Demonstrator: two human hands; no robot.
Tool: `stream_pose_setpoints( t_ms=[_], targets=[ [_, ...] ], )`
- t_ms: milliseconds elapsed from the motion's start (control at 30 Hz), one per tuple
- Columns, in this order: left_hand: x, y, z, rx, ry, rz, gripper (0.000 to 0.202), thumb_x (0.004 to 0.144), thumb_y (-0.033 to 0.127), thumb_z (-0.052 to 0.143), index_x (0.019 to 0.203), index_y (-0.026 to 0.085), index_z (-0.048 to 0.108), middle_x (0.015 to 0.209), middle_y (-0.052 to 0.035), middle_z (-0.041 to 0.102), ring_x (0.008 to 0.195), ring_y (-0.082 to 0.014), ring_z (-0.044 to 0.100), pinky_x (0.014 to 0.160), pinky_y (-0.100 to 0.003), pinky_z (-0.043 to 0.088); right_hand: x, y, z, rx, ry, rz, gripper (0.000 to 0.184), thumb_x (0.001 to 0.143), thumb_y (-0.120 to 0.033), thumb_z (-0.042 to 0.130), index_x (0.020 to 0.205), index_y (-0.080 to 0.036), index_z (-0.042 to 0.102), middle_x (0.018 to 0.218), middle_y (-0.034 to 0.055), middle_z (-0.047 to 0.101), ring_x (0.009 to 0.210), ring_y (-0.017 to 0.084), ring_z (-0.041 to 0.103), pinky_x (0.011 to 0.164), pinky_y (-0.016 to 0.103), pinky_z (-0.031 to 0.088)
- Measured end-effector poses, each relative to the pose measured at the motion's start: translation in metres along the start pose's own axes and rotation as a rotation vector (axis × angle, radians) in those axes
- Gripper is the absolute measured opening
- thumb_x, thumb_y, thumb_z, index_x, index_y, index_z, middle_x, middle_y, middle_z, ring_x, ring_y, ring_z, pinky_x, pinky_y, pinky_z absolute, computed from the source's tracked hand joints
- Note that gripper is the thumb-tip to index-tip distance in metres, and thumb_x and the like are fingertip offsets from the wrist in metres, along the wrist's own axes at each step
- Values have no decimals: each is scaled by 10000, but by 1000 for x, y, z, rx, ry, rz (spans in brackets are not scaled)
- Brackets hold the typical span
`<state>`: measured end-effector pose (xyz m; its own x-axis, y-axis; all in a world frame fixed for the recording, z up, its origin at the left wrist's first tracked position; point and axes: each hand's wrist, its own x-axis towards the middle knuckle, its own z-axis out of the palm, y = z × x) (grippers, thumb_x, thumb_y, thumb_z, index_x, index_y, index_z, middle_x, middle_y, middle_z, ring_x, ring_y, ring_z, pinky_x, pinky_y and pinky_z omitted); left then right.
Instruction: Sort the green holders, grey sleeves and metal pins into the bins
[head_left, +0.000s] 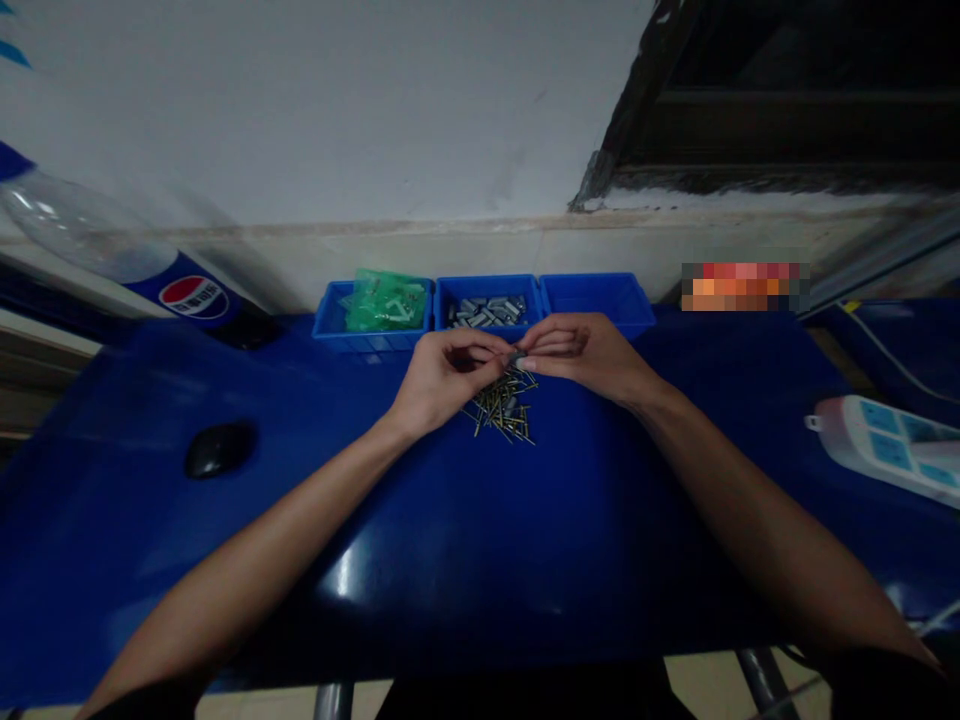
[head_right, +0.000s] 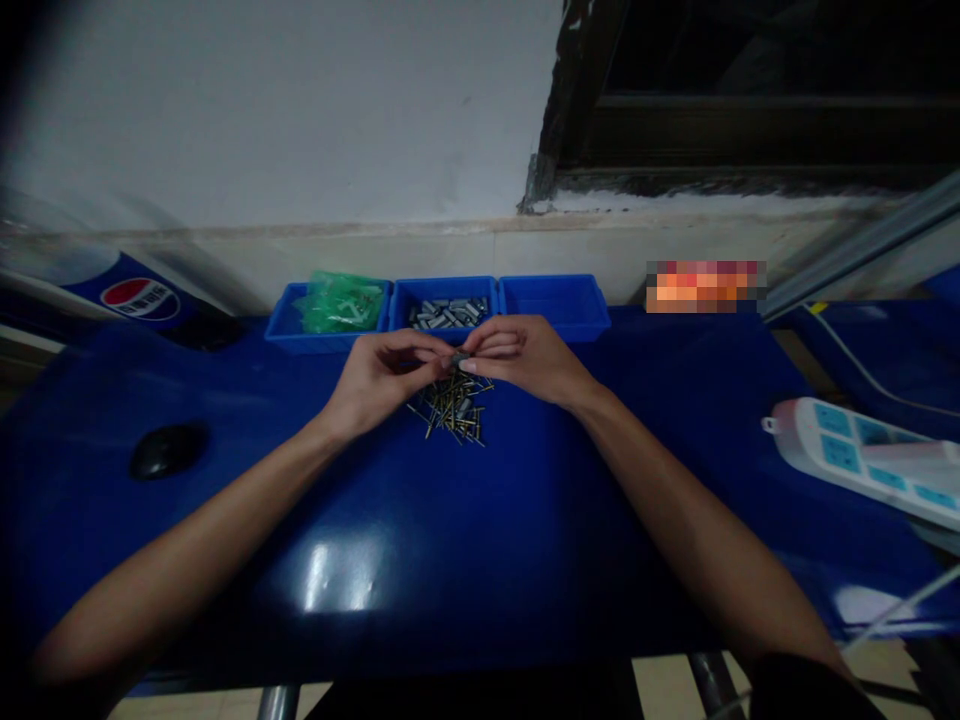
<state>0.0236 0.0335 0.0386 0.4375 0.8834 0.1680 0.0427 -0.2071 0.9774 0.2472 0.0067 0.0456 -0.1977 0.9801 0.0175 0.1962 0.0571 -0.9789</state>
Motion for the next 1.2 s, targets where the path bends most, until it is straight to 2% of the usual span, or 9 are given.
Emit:
stream_pose_setpoints(
  t_ms=[100, 200, 267, 333, 533, 767, 933, 1067, 1200],
  targets=[
    [4, -5, -5, 5, 128, 21, 176, 802, 266, 838, 943, 162, 825, 979, -83, 823, 823, -171, 770, 798, -289, 645, 1, 6, -5, -290, -18, -118, 158, 879, -292, 757, 1020, -235, 801, 1033, 57, 835, 948, 248, 795, 935, 450, 633],
    [9, -9, -7, -32, 232, 8, 237, 807, 276, 843, 1015, 165, 814, 1084, -92, 817, 933, -201, 784, 898, -335, 648, 0, 14, -8, -650, -98, -280, 269, 947, -179, 639, 1148, -240, 806, 1224, 76, 804, 1130, 275, 754, 1049, 487, 574],
    [10, -10, -7, -69, 251, 8, 249, 825, 280, 828, 1045, 167, 797, 1129, -90, 809, 998, -216, 784, 961, -365, 637, 0, 19, -8, -821, -152, -341, 340, 967, -134, 594, 1231, -220, 790, 1322, 97, 767, 1236, 295, 710, 1117, 512, 523],
    [9, -10, -6, -75, 228, 16, 218, 853, 280, 798, 1039, 166, 783, 1125, -86, 806, 1026, -222, 780, 991, -384, 629, 0, 23, -8, -917, -187, -356, 360, 984, -114, 560, 1252, -195, 786, 1356, 118, 747, 1238, 301, 706, 1121, 513, 517],
    [5, -7, -3, -3, 134, 45, 144, 891, 267, 745, 984, 163, 782, 1063, -93, 806, 974, -198, 764, 950, -353, 629, 1, 27, -12, -910, -227, -346, 347, 998, -113, 540, 1222, -161, 800, 1272, 156, 747, 1141, 302, 725, 1038, 468, 559],
    [4, -4, -1, 7, 101, 50, 126, 870, 259, 737, 947, 169, 781, 1022, -84, 803, 933, -183, 753, 946, -347, 621, 2, 28, -18, -931, -244, -334, 279, 1016, -156, 559, 1200, -181, 767, 1243, 144, 721, 1106, 286, 700, 993, 438, 538],
    [3, -5, 1, 11, 89, 51, 128, 867, 255, 738, 949, 165, 780, 1027, -85, 805, 910, -177, 749, 924, -336, 617, 3, 25, -20, -917, -319, -321, 200, 1017, -155, 565, 1053, -189, 759, 1053, 109, 759, 1016, 263, 697, 927, 410, 515],
    [2, -4, 1, 15, 83, 47, 133, 868, 256, 734, 950, 160, 778, 1023, -87, 805, 907, -176, 748, 904, -323, 614, 3, 22, -23, -925, -345, -332, 184, 1006, -138, 579, 1035, -169, 758, 1036, 123, 757, 984, 257, 689, 894, 389, 497],
    [2, -2, 2, 4, 77, 55, 128, 863, 243, 731, 948, 158, 777, 1006, -84, 803, 886, -168, 745, 884, -317, 617, 2, 16, -24, -962, -363, -361, 177, 1000, -153, 594, 993, -196, 765, 979, 100, 762, 975, 270, 644, 888, 408, 480]
  ],
)
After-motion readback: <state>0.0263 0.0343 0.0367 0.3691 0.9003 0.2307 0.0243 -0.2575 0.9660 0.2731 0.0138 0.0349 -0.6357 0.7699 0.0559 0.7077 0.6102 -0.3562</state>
